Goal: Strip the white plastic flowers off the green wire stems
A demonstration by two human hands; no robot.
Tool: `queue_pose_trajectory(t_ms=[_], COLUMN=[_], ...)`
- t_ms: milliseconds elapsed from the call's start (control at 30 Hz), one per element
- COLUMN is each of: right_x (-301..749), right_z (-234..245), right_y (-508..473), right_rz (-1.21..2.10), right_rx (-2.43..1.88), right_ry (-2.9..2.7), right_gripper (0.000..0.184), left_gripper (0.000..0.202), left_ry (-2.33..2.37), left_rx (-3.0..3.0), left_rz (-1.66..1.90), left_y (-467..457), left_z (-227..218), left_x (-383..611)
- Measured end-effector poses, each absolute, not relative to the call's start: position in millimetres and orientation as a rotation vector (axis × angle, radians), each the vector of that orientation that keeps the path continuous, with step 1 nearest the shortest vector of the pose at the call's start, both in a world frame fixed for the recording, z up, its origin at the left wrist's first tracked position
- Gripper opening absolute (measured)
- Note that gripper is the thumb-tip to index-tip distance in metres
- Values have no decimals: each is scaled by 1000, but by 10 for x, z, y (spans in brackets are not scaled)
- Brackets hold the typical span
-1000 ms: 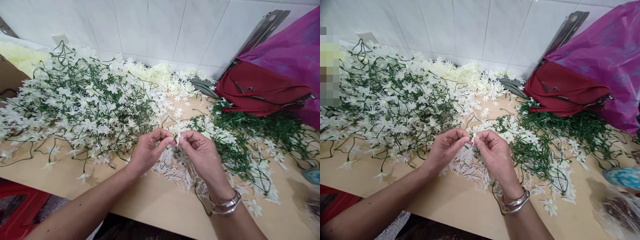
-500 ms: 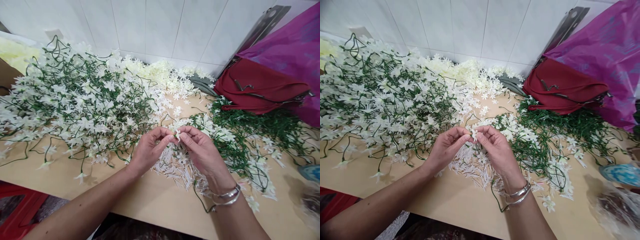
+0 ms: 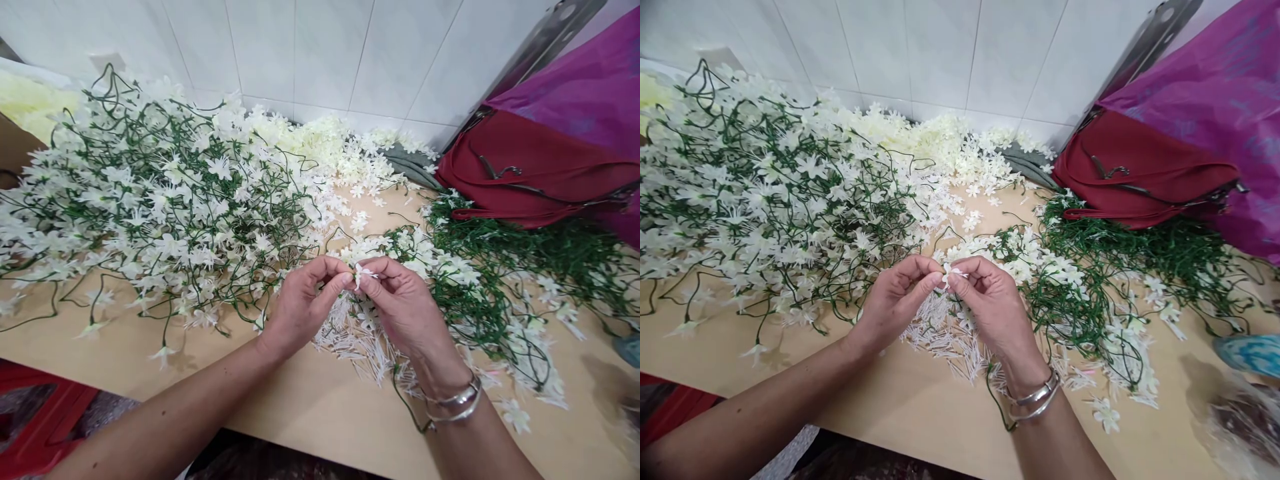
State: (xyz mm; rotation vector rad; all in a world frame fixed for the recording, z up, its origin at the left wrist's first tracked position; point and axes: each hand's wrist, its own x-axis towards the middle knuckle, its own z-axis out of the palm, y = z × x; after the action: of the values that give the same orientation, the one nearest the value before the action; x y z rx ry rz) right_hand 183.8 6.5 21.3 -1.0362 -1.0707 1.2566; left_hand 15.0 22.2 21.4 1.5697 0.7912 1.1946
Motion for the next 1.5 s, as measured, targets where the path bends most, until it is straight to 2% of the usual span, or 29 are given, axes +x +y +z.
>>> queue_pose_trajectory(t_ms=[267, 433, 567, 633, 667, 800, 1000, 1167, 1333, 1500], right_x=[1859, 1900, 1922, 1915, 1909, 1898, 1976, 2085, 2218, 2384], right_z=[281, 411, 458, 457, 456, 458, 476, 529, 668, 503], right_y=[46, 60, 65, 62, 59, 46, 63, 29, -304, -885], right_rz=[1273, 1166, 1082, 1082, 1087, 1051, 921, 810, 682, 404], right_rx=[-1053, -975, -905, -913, -917, -958, -986, -1083, -1391, -1611], right_ry=[-1082, -1022, -1015, -1014, -1019, -1088, -1111, -1215, -1581, -1728], right_gripper=[18, 29, 22, 20, 20, 19, 14, 10, 12, 11], left_gripper=[11, 7, 10, 21, 31, 35, 30, 33, 23, 10], left_ry=[845, 791, 930, 1092, 1194, 1391, 1243, 712, -3, -318], left_rx=[1684, 1701, 1743, 1819, 1904, 2072, 2084, 2291, 2545, 2473], left_rz=[1213, 1349, 1749, 2092, 2129, 1976, 1685, 1242, 557, 490], left_y=[212, 211, 400, 527, 573, 509, -64, -339, -292, -53], left_z=[212, 435, 771, 887, 916, 842, 574, 343, 215, 142], left_x=[164, 196, -16, -189, -272, -440, -156, 9, -116, -50])
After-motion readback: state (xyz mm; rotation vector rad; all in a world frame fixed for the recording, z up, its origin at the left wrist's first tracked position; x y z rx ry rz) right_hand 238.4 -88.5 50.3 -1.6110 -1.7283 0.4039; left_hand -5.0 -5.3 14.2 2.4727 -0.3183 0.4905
